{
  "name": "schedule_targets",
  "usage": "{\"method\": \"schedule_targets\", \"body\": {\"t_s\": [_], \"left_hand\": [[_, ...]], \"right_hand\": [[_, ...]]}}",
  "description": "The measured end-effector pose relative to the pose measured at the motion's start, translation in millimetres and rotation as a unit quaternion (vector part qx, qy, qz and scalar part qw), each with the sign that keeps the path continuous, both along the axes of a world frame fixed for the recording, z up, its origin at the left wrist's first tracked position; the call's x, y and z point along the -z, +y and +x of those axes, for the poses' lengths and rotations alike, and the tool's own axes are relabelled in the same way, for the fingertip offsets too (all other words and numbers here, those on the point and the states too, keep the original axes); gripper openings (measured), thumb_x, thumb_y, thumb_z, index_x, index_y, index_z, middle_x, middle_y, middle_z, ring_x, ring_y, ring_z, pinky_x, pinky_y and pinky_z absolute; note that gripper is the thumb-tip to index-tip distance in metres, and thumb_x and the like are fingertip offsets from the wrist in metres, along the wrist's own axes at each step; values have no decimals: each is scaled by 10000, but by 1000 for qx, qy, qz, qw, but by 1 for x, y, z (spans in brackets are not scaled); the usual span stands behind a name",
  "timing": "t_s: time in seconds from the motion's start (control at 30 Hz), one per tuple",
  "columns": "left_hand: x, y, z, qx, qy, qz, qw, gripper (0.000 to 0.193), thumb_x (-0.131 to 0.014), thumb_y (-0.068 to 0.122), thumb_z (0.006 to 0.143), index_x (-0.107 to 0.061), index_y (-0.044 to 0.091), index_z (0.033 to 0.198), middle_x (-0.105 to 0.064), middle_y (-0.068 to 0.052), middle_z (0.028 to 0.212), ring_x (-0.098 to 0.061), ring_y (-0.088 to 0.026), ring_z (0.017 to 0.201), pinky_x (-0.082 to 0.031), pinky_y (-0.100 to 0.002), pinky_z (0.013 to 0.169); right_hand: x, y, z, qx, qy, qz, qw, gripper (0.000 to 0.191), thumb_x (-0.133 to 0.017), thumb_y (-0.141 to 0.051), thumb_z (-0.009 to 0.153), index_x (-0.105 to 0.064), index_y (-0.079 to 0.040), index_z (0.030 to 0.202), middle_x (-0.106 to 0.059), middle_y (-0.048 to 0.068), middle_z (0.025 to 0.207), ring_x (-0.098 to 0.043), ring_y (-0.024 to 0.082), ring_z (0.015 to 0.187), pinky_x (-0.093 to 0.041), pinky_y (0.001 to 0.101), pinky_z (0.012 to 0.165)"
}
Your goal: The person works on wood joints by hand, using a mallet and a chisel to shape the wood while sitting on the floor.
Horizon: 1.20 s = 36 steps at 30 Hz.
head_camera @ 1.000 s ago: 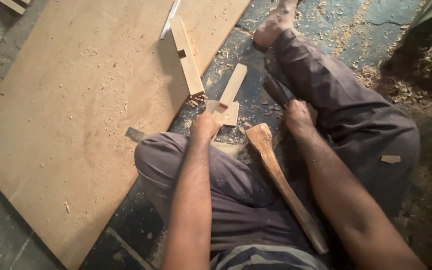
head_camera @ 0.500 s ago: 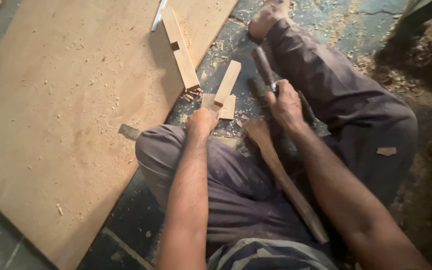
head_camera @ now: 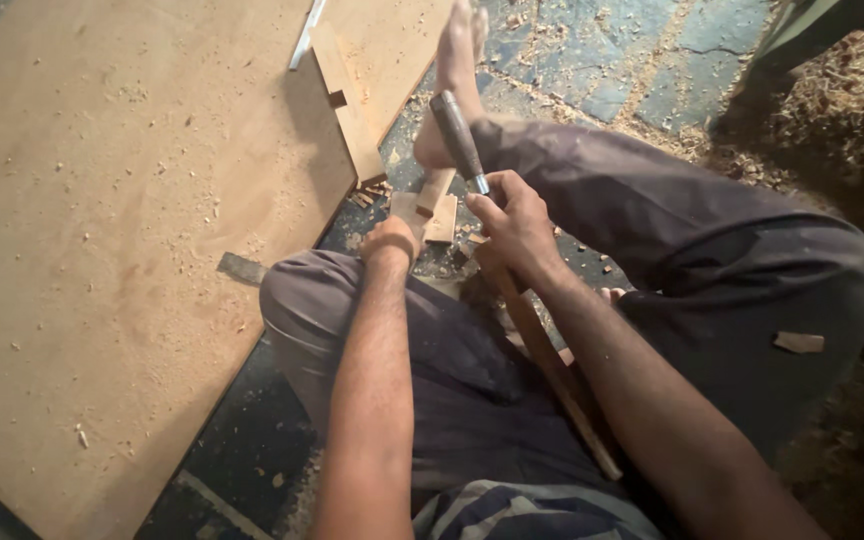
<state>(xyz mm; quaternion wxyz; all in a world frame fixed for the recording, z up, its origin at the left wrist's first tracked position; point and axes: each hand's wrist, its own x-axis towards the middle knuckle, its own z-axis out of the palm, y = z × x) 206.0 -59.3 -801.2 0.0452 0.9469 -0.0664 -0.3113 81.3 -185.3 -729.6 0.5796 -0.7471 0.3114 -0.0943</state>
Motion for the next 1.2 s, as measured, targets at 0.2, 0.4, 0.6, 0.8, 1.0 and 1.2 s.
{"method": "schedule_targets", "body": {"t_s": [0.2,0.4,0.6,0.8,1.0,1.2], "left_hand": [[2,6,0,3,22,8,1000,489,-823,391,835,-728,127,1235,-656,-130,1374,-614,-332,1281,-504,-416,1064],[-10,6,-17,-318,232,-772,500,460,-626,440,946,-591,80,1229,-739,-144,1111,-745,-248,1050,-631,-391,905],[-29,5,1,-206,-11,-826,525,302,-795,192,980,-513,84,990,-605,-52,855,-595,-160,685,-542,-342,646],[-21,17,29,-76,-13,-829,554,225,-790,122,997,-574,61,984,-587,-29,795,-589,-127,677,-506,-290,647],[6,14,35,-17,-83,-780,619,261,-782,127,1013,-552,51,913,-558,12,723,-516,-83,583,-433,-258,534],[-13,24,36,63,-104,-746,655,200,-710,205,1129,-606,36,1102,-616,-14,923,-609,-124,826,-513,-282,758]], "right_hand": [[18,2,-6,-39,-33,-64,997,330,-715,-191,905,-673,-64,1206,-711,88,897,-680,188,822,-560,351,751],[47,14,-5,-118,-120,-254,953,386,-721,-135,950,-622,-63,1315,-661,182,1206,-673,353,1044,-558,429,877],[65,-3,-27,-239,-41,-344,907,526,-774,-209,856,-575,-70,1322,-561,218,1373,-560,429,1240,-493,484,1019],[74,-22,-116,-336,291,-227,867,1060,-751,-528,775,-257,-90,1604,-501,267,1390,-590,432,1166,-526,475,930],[89,-6,-143,-284,349,-106,887,930,-732,-496,807,-336,-125,1563,-707,246,898,-728,391,884,-565,473,783],[86,-4,-138,-289,384,-100,871,957,-756,-525,826,-323,-148,1591,-716,232,820,-740,326,773,-575,442,737]]}}
